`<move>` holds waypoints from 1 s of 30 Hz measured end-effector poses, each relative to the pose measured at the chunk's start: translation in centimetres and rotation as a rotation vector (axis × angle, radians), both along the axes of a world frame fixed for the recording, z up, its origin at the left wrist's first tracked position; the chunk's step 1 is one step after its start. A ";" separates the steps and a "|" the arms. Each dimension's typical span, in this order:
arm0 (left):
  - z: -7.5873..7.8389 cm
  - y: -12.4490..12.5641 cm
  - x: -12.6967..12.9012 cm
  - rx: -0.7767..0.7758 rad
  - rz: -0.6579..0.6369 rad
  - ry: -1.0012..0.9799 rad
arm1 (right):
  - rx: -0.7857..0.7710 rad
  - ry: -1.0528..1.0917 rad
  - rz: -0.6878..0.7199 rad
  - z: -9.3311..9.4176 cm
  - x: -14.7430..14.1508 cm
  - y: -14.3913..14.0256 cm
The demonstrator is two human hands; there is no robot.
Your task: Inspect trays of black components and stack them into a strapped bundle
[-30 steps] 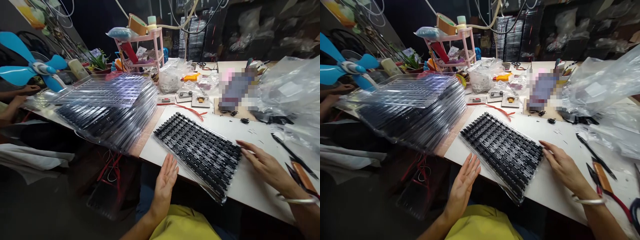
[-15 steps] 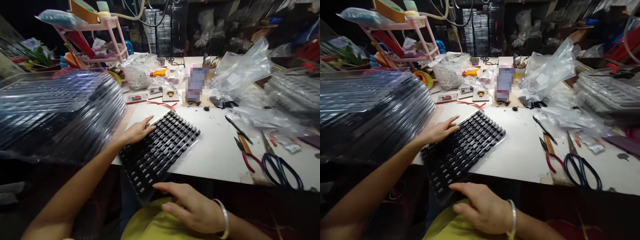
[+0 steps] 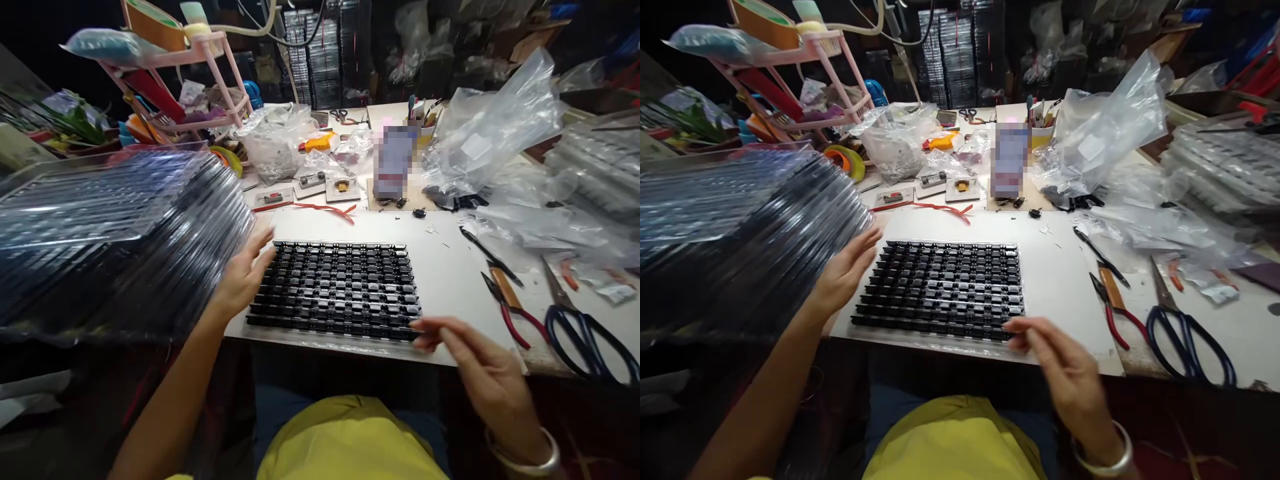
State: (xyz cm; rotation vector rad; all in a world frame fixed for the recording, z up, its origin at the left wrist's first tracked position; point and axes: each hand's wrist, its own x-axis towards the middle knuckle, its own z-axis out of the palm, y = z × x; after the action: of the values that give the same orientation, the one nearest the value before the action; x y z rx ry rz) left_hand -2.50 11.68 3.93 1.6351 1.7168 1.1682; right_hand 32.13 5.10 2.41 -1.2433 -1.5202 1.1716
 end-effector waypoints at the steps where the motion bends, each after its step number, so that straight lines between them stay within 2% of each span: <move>1: -0.8 -1.0 -1.1 0.001 0.110 -0.042 | 0.006 -0.072 -0.132 -0.5 1.1 0.7; 2: -1.7 -1.9 -2.0 -0.003 0.199 -0.095 | 0.002 -0.132 -0.229 -1.1 1.9 1.3; 4: -3.3 -3.2 -3.0 -0.038 0.288 -0.213 | -0.027 -0.199 -0.306 -2.1 2.5 2.3; 7: -5.0 -4.3 -2.6 -0.074 0.286 -0.311 | -0.022 -0.219 -0.273 -3.1 1.7 3.3; 11: -6.1 -4.7 -1.3 -0.001 0.338 -0.318 | 0.059 -0.246 -0.231 -3.5 0.1 4.3; 21: -6.9 -4.3 -0.8 0.000 0.407 -0.276 | 0.090 -0.320 -0.192 -3.4 0.0 6.2; 26: -6.8 -3.5 -1.0 0.008 0.368 -0.246 | 0.137 -0.392 -0.211 -3.7 -0.4 6.7; 30: -5.9 -2.3 -2.1 -0.086 0.298 -0.234 | 0.130 -0.422 -0.197 -3.1 -0.2 7.0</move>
State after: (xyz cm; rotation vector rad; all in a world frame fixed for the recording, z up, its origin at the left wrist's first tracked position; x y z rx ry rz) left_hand -4.58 9.40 -2.00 1.1676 1.8681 1.3415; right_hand 31.96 12.12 -0.70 -1.5776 -1.6957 0.6989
